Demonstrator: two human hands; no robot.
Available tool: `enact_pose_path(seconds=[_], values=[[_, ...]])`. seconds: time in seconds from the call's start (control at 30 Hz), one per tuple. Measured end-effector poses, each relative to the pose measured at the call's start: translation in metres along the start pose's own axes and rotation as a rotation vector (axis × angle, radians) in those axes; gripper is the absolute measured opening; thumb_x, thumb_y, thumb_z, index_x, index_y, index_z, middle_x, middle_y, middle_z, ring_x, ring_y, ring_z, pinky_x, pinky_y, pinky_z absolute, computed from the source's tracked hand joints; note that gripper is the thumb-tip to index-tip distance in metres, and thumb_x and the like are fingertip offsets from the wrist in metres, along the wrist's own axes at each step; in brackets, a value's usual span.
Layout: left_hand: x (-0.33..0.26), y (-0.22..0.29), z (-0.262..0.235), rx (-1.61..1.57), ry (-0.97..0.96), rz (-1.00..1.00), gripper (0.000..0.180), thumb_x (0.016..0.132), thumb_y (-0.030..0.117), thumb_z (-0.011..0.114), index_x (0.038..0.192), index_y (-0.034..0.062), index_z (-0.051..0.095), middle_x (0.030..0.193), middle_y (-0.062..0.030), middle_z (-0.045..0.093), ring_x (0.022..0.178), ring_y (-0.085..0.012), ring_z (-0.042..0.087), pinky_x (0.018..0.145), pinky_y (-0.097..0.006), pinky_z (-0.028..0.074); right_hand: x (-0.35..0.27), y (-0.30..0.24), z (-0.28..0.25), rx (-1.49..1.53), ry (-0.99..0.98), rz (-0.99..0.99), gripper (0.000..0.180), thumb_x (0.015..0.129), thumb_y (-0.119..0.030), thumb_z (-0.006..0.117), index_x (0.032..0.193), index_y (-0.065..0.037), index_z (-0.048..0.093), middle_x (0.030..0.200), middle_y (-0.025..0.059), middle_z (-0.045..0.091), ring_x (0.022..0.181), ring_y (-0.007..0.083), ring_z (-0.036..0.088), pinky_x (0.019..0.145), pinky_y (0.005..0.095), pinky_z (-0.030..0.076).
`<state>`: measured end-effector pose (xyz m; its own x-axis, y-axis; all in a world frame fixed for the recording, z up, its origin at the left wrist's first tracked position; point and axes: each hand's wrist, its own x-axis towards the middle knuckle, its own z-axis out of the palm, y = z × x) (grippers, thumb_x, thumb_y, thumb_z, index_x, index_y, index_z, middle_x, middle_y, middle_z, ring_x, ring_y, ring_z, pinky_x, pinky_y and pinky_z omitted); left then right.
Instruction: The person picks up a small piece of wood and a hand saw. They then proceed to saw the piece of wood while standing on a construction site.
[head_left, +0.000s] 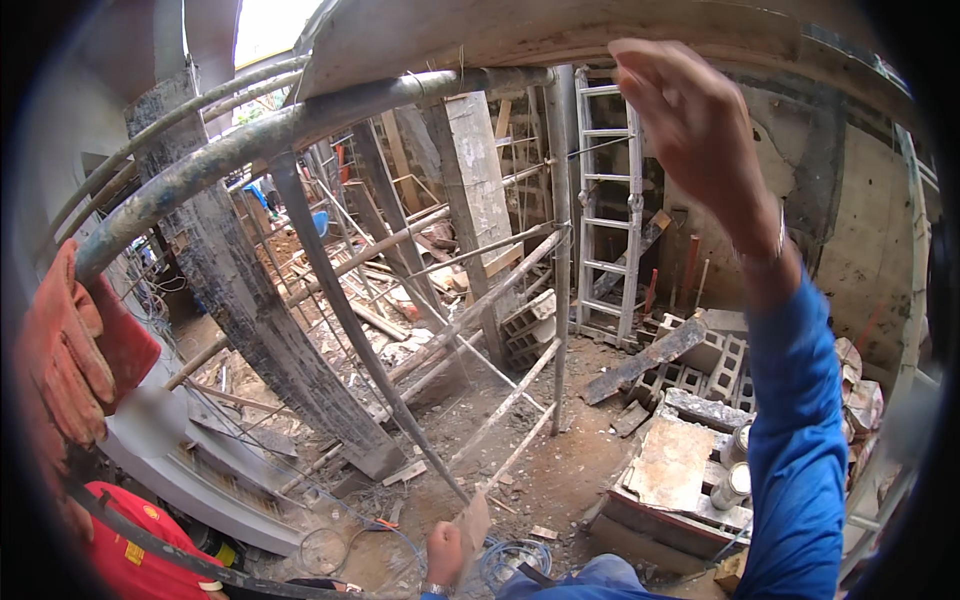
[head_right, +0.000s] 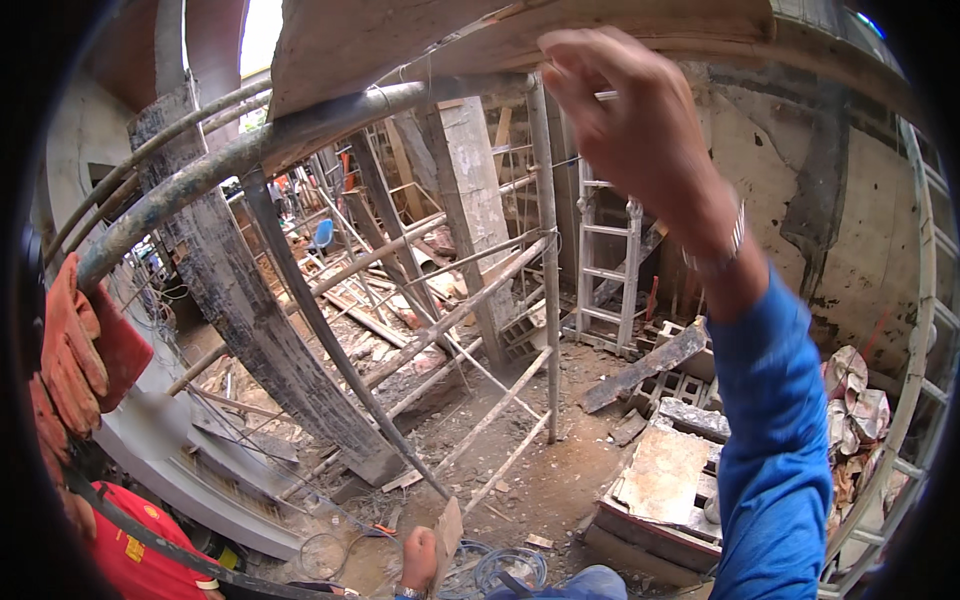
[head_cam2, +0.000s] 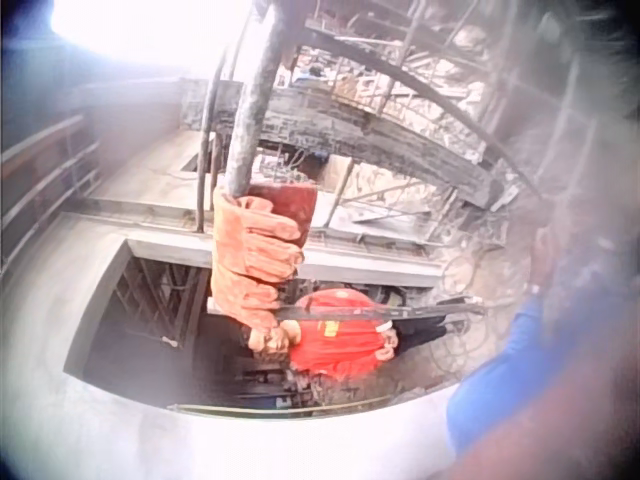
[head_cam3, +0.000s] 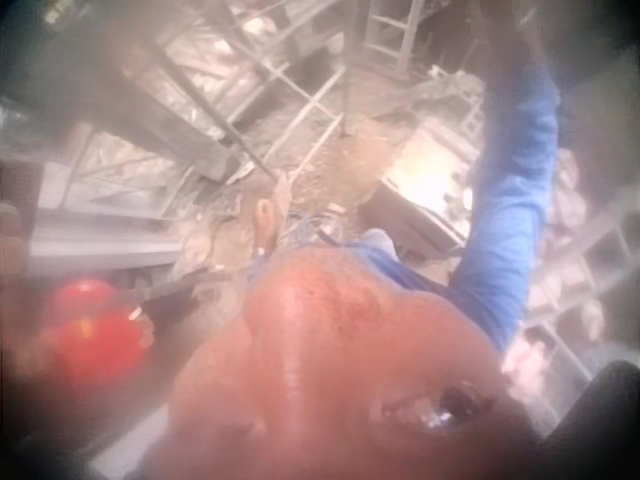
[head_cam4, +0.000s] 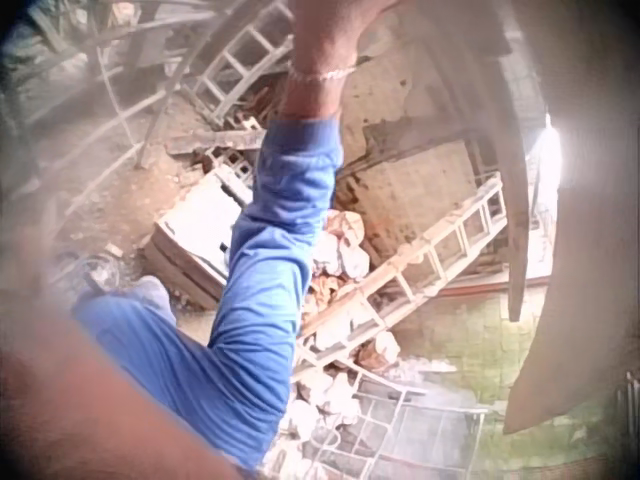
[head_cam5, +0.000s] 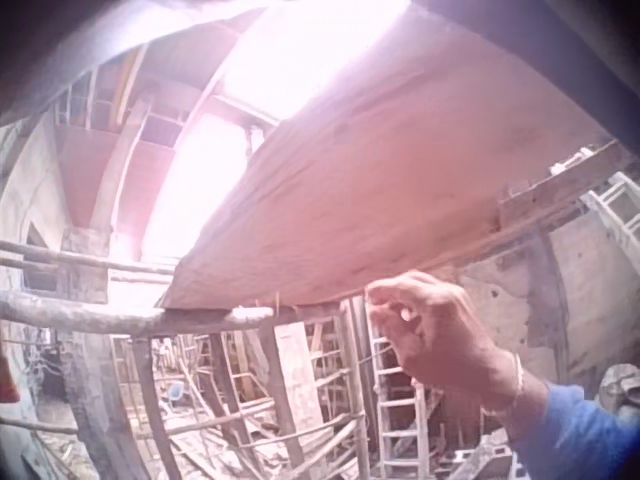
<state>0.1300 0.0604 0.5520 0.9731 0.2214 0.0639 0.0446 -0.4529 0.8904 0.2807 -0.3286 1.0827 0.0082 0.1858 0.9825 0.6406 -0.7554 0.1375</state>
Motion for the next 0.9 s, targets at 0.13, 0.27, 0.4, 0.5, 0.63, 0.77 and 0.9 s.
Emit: enact_pose_path(seconds=[0.13, 0.27, 0.4, 0.5, 0.63, 0.77, 0.9], values=[[-0.004, 0.012, 0.02, -0.027, -0.054, 0.0, 0.025, 0.097, 0.021, 0.054, 0.095, -0.0021, 0.062, 0.083, -0.0142, 0.064, 0.081, -0.021, 0.061, 0.076, -0.037, 0.048, 0.063, 0.007, 0.01, -0.65, -0.255, -0.059, 0.032, 0.086, -0.021, 0.065, 0.115, -0.006, 0.068, 0.097, 0.0202, 0.072, 0.1, 0.0313, 0.069, 0.096, 0.054, 0.045], [-0.025, -0.002, 0.043, -0.026, -0.103, -0.043, 0.026, 0.097, 0.022, 0.054, 0.095, -0.0026, 0.062, 0.083, -0.0159, 0.065, 0.081, -0.0239, 0.062, 0.077, -0.038, 0.049, 0.071, 0.066, 0.027, -0.833, -0.164, -0.295, 0.019, 0.083, -0.017, 0.063, 0.094, -0.003, 0.07, 0.092, 0.0215, 0.071, 0.087, 0.0358, 0.07, 0.076, 0.0494, 0.054], [-0.03, -0.003, 0.051, -0.004, -0.114, -0.104, 0.027, 0.094, 0.024, 0.059, 0.097, -0.002, 0.064, 0.091, -0.0216, 0.069, 0.088, -0.0359, 0.068, 0.079, -0.041, 0.052, 0.115, 0.089, 0.026, -0.912, -0.291, -0.256, 0.021, 0.085, -0.016, 0.063, 0.096, -0.001, 0.069, 0.093, 0.0215, 0.071, 0.086, 0.0371, 0.069, 0.076, 0.0502, 0.054], [-0.03, -0.007, 0.054, 0.008, -0.098, -0.088, 0.028, 0.095, 0.025, 0.058, 0.097, -0.0019, 0.065, 0.091, -0.0218, 0.07, 0.088, -0.0359, 0.069, 0.079, -0.042, 0.052, 0.128, 0.098, 0.026, -0.947, -0.34, -0.207, 0.021, 0.086, -0.016, 0.063, 0.099, -0.001, 0.069, 0.094, 0.0213, 0.071, 0.087, 0.0364, 0.069, 0.076, 0.0491, 0.054], [-0.031, 0.008, 0.043, -0.029, -0.02, -0.082, 0.028, 0.098, 0.024, 0.054, 0.092, -0.0031, 0.059, 0.082, -0.0201, 0.064, 0.078, -0.0315, 0.063, 0.074, -0.042, 0.048, 0.123, 0.102, 0.028, -0.948, -0.345, -0.169, 0.021, 0.089, -0.016, 0.063, 0.103, -0.002, 0.068, 0.097, 0.0209, 0.071, 0.088, 0.0355, 0.069, 0.076, 0.0477, 0.054], [-0.029, 0.005, 0.046, -0.043, -0.039, -0.078, 0.028, 0.098, 0.023, 0.054, 0.093, -0.0032, 0.06, 0.085, -0.0204, 0.065, 0.081, -0.0332, 0.064, 0.076, -0.041, 0.049, 0.121, 0.096, 0.014, -0.992, -0.332, -0.166, 0.022, 0.091, -0.016, 0.063, 0.107, -0.003, 0.068, 0.099, 0.0205, 0.071, 0.09, 0.0345, 0.069, 0.077, 0.0463, 0.055], [-0.036, 0.004, 0.04, -0.033, -0.015, -0.07, 0.027, 0.096, 0.023, 0.057, 0.095, -0.0024, 0.063, 0.085, -0.02, 0.067, 0.081, -0.0308, 0.065, 0.075, -0.04, 0.05, 0.105, 0.096, 0.014, -0.975, -0.293, -0.174, 0.022, 0.093, -0.015, 0.063, 0.112, -0.004, 0.067, 0.102, 0.0201, 0.071, 0.091, 0.0336, 0.07, 0.077, 0.0449, 0.055]])
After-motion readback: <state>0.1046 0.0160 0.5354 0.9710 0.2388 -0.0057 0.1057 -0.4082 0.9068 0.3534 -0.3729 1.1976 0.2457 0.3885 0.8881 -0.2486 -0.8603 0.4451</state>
